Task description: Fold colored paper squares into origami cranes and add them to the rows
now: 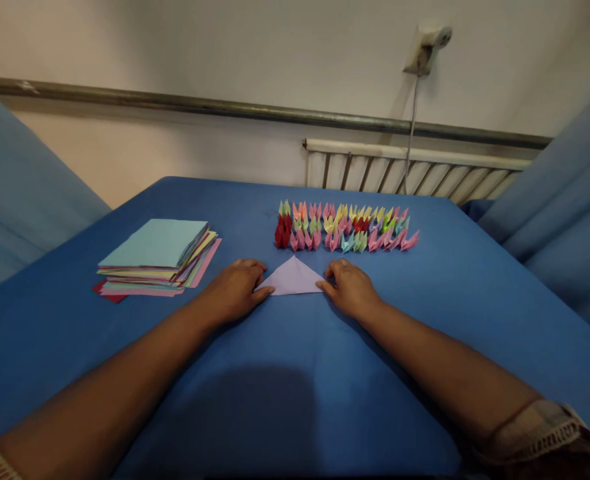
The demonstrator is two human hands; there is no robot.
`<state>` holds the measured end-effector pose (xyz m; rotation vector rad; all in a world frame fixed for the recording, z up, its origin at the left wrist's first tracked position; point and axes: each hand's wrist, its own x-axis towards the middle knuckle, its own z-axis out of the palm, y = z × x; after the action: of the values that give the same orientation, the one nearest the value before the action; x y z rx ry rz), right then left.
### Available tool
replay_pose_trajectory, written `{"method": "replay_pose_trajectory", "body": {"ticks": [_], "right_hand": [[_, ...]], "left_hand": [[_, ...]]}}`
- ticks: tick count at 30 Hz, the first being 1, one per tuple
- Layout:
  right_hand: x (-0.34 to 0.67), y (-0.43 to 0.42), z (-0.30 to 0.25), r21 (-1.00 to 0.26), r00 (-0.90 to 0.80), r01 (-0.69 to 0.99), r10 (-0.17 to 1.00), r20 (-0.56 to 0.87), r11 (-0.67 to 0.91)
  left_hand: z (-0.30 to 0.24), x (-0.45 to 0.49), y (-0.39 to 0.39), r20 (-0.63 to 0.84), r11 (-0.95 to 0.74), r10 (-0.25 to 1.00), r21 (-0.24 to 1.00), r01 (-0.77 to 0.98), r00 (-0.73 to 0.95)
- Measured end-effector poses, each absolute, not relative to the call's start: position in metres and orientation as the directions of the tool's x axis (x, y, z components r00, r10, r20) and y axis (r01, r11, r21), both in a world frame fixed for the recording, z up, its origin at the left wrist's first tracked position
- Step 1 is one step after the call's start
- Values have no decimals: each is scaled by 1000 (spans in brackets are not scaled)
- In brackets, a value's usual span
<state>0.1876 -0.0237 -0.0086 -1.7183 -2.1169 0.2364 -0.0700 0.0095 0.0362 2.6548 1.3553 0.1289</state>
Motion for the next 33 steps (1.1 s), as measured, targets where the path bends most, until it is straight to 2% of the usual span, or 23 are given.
{"method": "replay_pose_trajectory", "body": {"ticks": [9,12,15,18,23,29,33], "right_hand": [[186,-27,-4,-360,-182,905,972,149,224],[184,-29,-2,-355,-182,908,972,151,225],[182,-31,0,-350,-184,909,971,150,227],[181,-33,2,-334,-173,920,977,125,206],[180,-34,4,-307,-151,935,983,109,178],[177,-36,5,-309,-107,944,993,40,114],[176,-37,8,-324,-119,938,993,20,119]], "left_hand": [[35,-72,9,74,-559,829,110,822,554],[30,-65,0,88,-712,700,162,683,709],[24,-58,-15,-71,-804,548,229,549,833],[19,-57,-25,-132,-771,591,196,606,795],[16,-56,-24,-122,-694,700,114,711,704],[12,-45,-18,-64,-747,644,163,645,762],[7,-48,-6,9,-704,692,227,672,722]]}}
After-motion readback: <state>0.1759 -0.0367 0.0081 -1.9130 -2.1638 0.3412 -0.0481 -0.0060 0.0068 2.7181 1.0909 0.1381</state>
